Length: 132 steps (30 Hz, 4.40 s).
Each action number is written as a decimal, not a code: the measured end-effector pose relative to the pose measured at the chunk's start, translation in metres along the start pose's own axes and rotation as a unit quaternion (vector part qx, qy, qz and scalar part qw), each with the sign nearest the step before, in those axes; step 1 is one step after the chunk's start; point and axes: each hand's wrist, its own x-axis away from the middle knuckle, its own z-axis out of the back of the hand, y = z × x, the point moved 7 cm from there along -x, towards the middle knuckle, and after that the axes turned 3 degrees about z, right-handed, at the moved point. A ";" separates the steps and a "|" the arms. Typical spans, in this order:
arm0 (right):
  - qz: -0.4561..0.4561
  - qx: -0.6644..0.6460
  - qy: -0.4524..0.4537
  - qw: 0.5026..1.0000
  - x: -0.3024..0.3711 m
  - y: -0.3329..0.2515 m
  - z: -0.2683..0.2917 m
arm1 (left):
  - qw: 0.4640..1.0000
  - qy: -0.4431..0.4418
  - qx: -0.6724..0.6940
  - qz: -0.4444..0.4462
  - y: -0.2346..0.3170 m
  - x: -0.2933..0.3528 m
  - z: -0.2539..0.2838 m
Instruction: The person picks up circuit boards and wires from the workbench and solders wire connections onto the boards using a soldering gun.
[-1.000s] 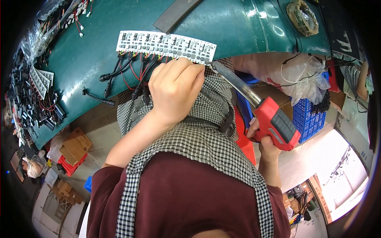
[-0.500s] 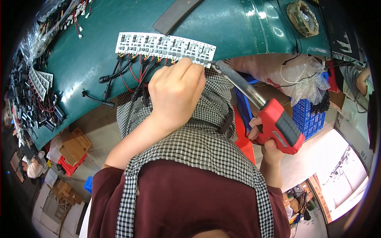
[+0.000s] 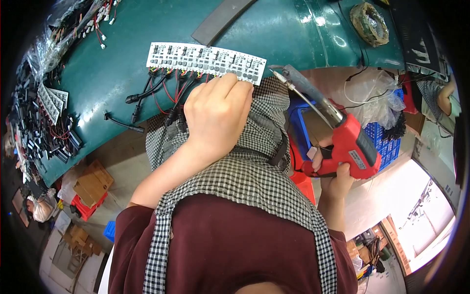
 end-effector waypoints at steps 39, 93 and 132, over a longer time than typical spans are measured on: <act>0.002 -0.342 0.015 0.939 -0.026 0.007 -0.020 | 0.986 -0.138 0.086 -0.044 -0.089 -0.089 0.021; -0.004 -0.453 -0.147 0.879 -0.065 -0.006 -0.103 | 0.931 0.181 0.248 0.200 -0.268 0.109 0.470; -0.013 -0.454 -0.075 0.888 -0.072 -0.006 -0.088 | 0.987 -0.142 -0.004 0.075 -0.203 0.011 0.151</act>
